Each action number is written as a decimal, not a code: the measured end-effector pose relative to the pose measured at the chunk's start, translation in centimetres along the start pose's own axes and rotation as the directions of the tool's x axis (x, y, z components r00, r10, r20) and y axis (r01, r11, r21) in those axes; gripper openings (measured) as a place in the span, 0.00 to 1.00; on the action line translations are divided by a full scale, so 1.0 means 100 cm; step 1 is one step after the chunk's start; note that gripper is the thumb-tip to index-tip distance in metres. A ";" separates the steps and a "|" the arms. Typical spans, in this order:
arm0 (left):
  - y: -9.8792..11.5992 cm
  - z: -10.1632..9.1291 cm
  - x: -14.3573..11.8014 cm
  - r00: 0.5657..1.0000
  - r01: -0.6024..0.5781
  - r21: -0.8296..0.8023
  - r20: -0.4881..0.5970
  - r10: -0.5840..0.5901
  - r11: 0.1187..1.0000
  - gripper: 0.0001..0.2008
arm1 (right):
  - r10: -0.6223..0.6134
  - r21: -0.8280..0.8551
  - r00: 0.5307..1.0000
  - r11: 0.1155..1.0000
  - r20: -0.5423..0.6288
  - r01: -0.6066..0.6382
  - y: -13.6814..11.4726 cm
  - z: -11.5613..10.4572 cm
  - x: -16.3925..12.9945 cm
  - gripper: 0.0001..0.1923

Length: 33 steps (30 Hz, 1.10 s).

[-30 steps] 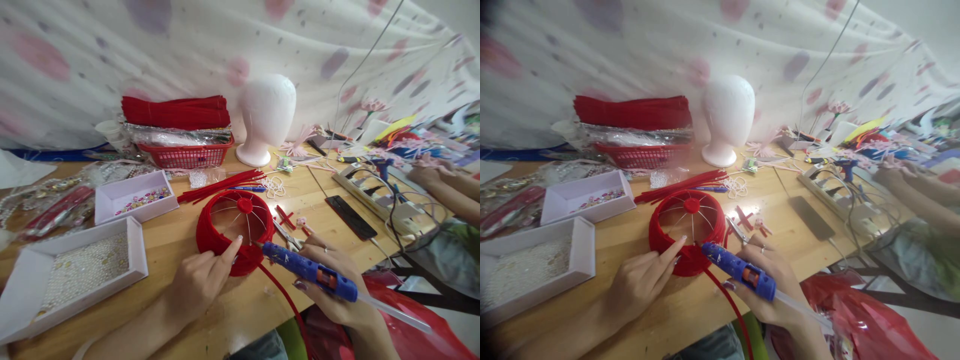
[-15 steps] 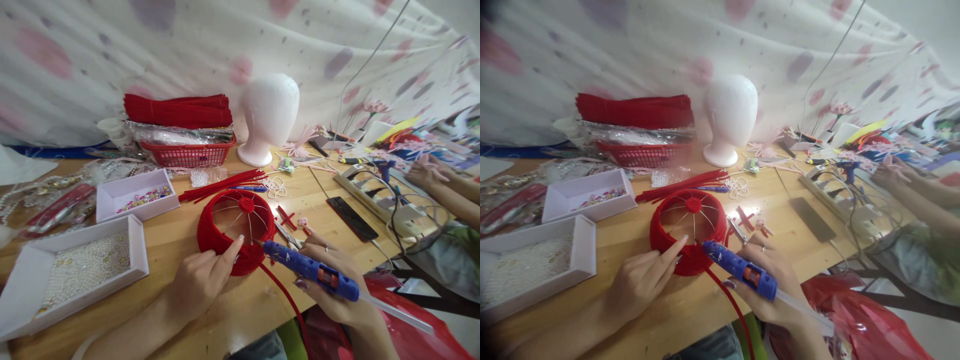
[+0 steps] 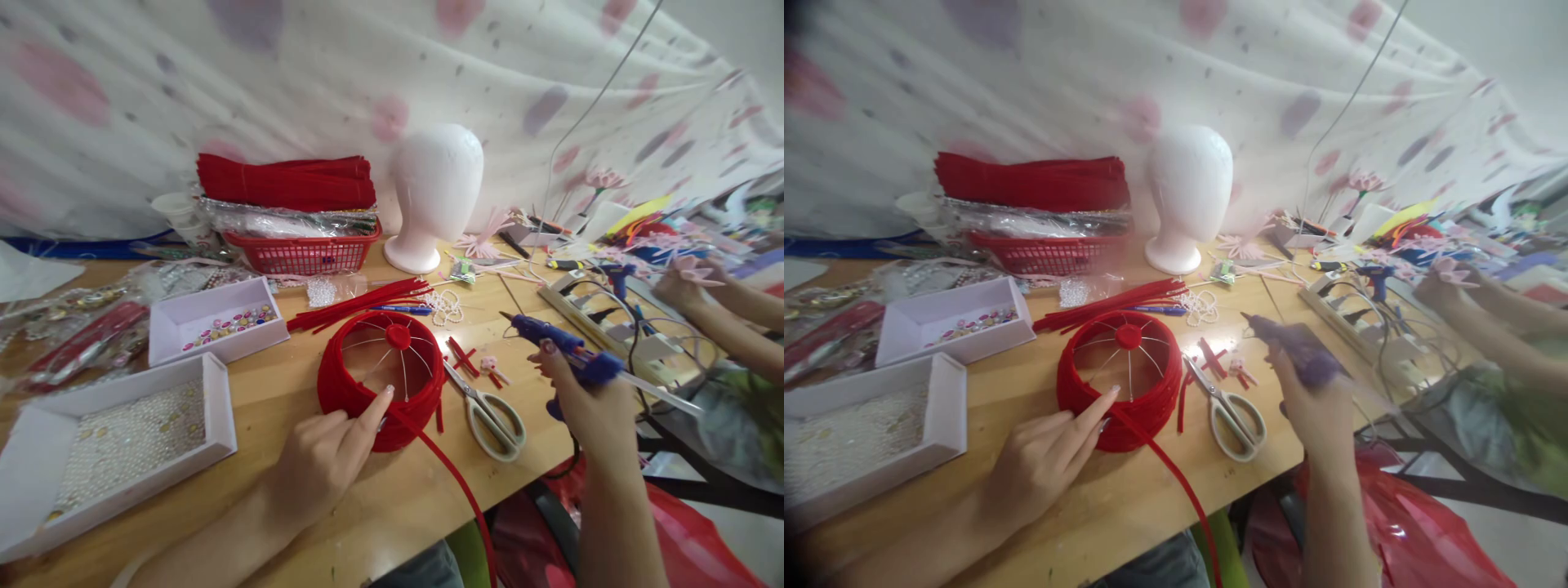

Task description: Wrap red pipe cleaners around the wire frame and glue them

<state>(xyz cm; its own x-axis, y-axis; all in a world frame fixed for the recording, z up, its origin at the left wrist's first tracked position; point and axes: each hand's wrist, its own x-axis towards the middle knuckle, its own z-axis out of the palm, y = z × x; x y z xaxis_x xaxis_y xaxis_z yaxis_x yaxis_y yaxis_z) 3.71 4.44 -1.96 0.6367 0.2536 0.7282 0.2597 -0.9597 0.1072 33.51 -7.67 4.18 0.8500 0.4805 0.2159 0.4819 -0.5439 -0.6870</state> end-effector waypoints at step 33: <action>0.007 -0.008 0.021 0.982 0.170 0.024 0.082 -0.171 0.985 0.16 | -0.879 0.284 0.373 0.455 0.297 0.844 -0.048 0.012 -0.051 0.19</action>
<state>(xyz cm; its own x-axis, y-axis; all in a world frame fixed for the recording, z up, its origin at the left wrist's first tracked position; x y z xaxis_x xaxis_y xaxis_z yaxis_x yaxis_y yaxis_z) 4.60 4.23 0.21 0.6399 0.4232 0.6415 0.3812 -0.8996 0.2133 26.59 -6.71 5.58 -0.1695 0.8617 0.4782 0.8763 0.3538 -0.3270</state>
